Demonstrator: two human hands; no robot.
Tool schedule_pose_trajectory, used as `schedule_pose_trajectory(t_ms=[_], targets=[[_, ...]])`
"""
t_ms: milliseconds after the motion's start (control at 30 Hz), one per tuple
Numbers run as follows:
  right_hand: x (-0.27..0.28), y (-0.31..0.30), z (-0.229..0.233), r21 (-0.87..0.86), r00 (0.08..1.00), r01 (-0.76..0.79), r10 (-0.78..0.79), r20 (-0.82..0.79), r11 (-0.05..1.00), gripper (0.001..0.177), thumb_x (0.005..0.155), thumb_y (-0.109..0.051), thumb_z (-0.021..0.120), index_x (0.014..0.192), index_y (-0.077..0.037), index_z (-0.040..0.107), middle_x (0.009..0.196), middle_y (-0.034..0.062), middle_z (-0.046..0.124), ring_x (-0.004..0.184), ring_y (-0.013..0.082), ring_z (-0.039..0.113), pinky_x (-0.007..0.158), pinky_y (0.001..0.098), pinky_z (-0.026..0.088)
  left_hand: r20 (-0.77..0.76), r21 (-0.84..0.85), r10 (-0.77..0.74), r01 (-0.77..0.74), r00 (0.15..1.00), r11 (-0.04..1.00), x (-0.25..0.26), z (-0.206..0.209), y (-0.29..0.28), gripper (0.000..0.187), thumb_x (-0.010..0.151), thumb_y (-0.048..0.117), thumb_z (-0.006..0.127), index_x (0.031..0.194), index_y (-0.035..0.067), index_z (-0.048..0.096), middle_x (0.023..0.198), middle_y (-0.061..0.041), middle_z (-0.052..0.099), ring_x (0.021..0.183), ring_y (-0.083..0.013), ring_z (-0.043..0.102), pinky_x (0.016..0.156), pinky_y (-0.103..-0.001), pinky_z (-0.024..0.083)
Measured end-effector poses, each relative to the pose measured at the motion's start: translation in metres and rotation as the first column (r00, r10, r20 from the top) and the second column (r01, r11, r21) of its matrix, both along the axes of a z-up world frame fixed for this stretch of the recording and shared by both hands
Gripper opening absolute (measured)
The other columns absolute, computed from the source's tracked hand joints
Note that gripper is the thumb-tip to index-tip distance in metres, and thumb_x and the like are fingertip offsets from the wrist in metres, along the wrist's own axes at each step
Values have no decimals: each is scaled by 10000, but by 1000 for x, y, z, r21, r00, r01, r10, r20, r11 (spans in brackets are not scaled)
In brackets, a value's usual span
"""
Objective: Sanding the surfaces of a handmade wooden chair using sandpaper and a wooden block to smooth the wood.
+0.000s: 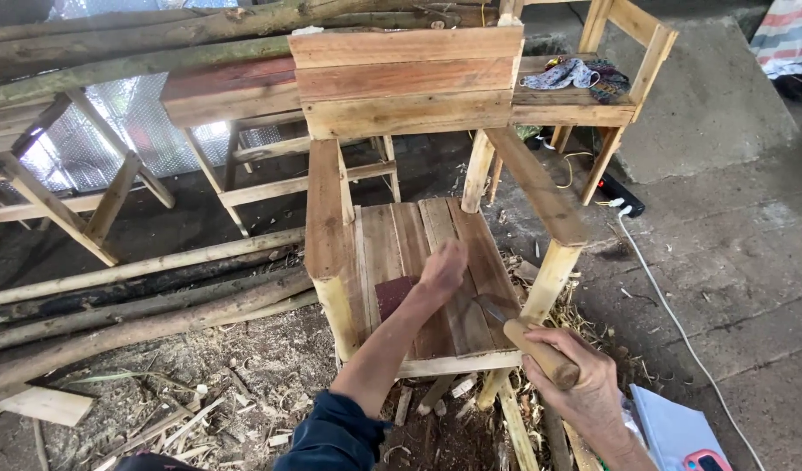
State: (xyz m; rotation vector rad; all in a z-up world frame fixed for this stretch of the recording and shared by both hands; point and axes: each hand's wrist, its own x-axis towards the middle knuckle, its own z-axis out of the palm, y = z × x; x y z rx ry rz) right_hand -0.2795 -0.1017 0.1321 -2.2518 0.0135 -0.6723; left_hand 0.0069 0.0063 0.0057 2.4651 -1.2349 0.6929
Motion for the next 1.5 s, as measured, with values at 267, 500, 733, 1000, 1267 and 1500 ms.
schedule_pose_trajectory(t_ms=[267, 500, 733, 1000, 1267, 1500], targets=[[-3, 11, 26, 49, 1000, 7, -7, -11, 999, 386, 545, -45, 772, 915, -116, 688, 930, 6, 756, 712, 100, 732, 683, 214, 603, -470, -656, -7, -344, 883, 672, 50, 86, -7, 40, 891, 83, 453, 921, 61, 468, 747, -90, 573, 629, -211, 538, 561, -360, 454], [1, 10, 10, 73, 1000, -2, 2, -9, 997, 395, 556, -62, 777, 931, -136, 677, 892, 11, 745, 660, 84, 714, 598, 208, 610, -465, -94, -9, -39, 885, 995, 64, 106, -11, 322, 947, 85, 363, 629, 44, 398, 502, -72, 496, 329, -93, 336, 240, -233, 264], [-2, 19, 9, -123, 998, 11, -3, 70, 992, 410, 523, -109, 800, 913, -143, 679, 899, -10, 712, 671, 90, 702, 599, 201, 610, -604, -18, 118, -161, 788, 987, 27, 51, 14, 173, 786, 42, 602, 668, 100, 491, 616, -25, 485, 507, -170, 470, 463, -328, 455], [34, 17, -22, -88, 961, -41, 64, 270, 995, 427, 572, -89, 792, 983, -63, 677, 1053, 93, 686, 781, 159, 710, 624, 222, 645, -480, -20, 163, -196, 862, 980, 21, 54, 17, 85, 794, 109, 563, 717, 84, 539, 713, -76, 590, 617, -264, 595, 555, -436, 471], [72, 28, -35, -204, 961, 50, 8, 275, 978, 339, 632, -138, 780, 958, -102, 696, 1085, 46, 695, 905, 157, 689, 815, 297, 579, -458, 5, 173, -192, 872, 981, 28, 52, 16, 69, 764, 127, 628, 729, 124, 569, 696, -52, 603, 628, -239, 617, 544, -394, 494], [83, 32, -34, -202, 939, 99, -25, 342, 974, 217, 691, -206, 747, 892, -145, 693, 992, -29, 723, 856, 99, 686, 926, 344, 511, -448, -64, 139, -186, 883, 980, 32, 50, 16, 110, 739, 110, 577, 654, 121, 506, 608, -34, 554, 554, -229, 573, 493, -389, 446]])
